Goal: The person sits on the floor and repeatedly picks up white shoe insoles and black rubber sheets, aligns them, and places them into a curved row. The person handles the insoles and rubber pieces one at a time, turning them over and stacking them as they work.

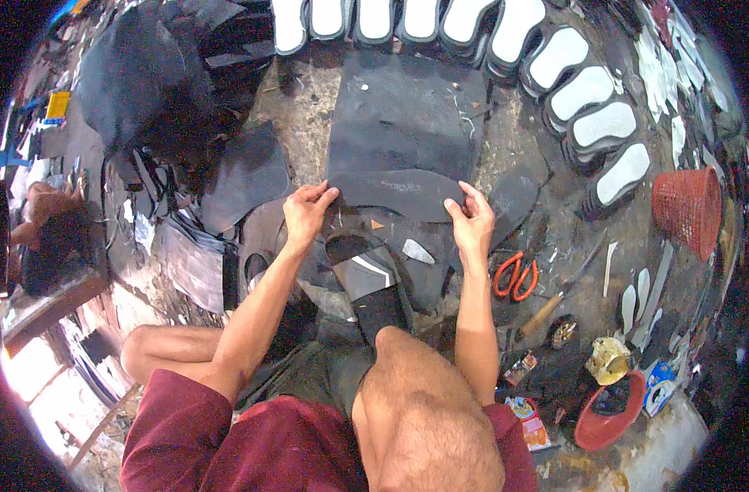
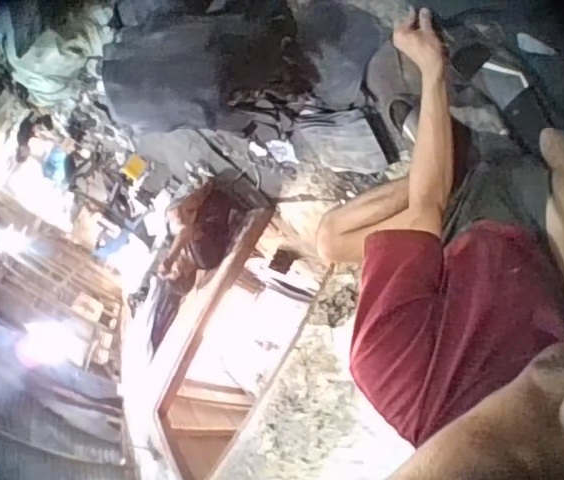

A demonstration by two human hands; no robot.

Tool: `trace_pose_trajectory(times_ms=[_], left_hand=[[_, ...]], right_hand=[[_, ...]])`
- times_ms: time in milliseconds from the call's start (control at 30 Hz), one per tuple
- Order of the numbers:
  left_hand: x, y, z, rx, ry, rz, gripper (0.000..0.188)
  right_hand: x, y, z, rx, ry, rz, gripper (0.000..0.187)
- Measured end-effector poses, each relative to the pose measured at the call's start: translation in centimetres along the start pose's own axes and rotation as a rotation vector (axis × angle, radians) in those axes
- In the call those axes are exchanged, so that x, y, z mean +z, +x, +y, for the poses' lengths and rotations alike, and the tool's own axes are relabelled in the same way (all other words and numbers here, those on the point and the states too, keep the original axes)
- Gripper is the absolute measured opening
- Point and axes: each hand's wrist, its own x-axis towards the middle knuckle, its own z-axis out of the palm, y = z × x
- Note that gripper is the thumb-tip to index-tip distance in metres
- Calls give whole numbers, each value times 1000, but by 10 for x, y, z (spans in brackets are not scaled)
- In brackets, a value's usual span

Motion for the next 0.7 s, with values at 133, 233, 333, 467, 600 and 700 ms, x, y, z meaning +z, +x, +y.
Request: trace_pose_trajectory(times_ms=[133, 233, 333, 467, 600, 700], left_hand=[[-6, 4, 19, 94, 155, -70, 36], [15, 4, 45, 739, 303, -167, 41], [38, 16, 40, 976, 287, -328, 40], [34, 33, 42, 864, 207, -495, 42], [-1, 43, 82, 609, -69, -800, 43], [-58, 53, 102, -57, -453, -1220, 39]], right_hand=[[3, -1, 4, -39, -42, 26, 46], [1, 3, 8, -55, -87, 57, 45], [14, -8, -12, -99, -354, 150, 40], [23, -31, -27, -512, -895, 515, 46], [-17, -28, -40, -327, -82, 312, 71], [-30, -32, -120, -693, -25, -191, 74]])
